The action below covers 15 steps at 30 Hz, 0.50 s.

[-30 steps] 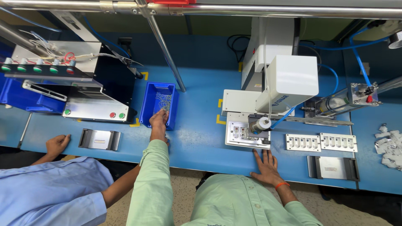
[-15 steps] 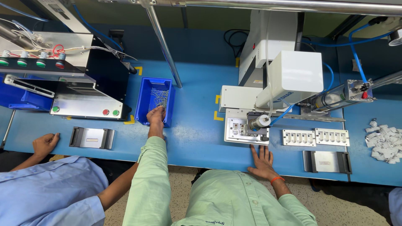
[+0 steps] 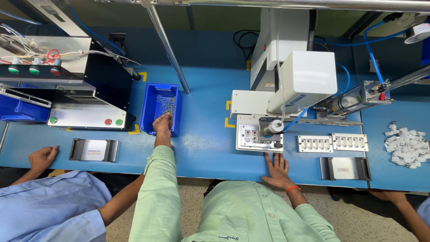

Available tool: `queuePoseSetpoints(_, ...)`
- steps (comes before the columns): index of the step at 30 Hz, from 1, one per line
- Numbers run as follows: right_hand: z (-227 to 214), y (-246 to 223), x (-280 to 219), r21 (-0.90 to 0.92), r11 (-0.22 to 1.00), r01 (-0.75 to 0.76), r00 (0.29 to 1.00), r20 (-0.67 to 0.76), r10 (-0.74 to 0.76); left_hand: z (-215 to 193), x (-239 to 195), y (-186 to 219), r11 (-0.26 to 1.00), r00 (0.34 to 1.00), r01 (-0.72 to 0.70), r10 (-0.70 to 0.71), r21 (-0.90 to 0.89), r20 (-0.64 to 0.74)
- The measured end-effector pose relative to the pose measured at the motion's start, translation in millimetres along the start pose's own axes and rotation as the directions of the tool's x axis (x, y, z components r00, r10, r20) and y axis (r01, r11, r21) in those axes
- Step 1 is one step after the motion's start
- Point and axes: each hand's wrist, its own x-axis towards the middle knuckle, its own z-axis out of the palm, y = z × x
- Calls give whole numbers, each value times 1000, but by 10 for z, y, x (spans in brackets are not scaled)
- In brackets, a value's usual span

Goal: The person picks small metal pins from a blue bin and inserts them into slots on white electrical component boards. They place the boards on a blue workbench and use a machine to process them, repeating the cycle with multiple boards.

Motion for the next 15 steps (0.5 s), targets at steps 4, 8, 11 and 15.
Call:
queuePoseSetpoints(4, -2, -8, -16, 13, 1000, 10, 1000, -15, -9, -17, -21, 6, 998, 1000, 1, -1, -55, 2)
queuePoseSetpoints(8, -5, -5, -19, 21, 1000, 16, 1000, -17, -16, 0, -32, -6, 998, 999, -21, 23, -55, 31)
queuePoseSetpoints(11, -7, -2, -14, 10, 1000, 9, 1000, -7, -9, -18, -47, -7, 999, 997, 6, -3, -37, 79)
queuePoseSetpoints(15, -11, -16, -13, 24, 1000, 14, 1000, -12, -13, -104, -59, 12, 994, 981, 81, -67, -70, 182)
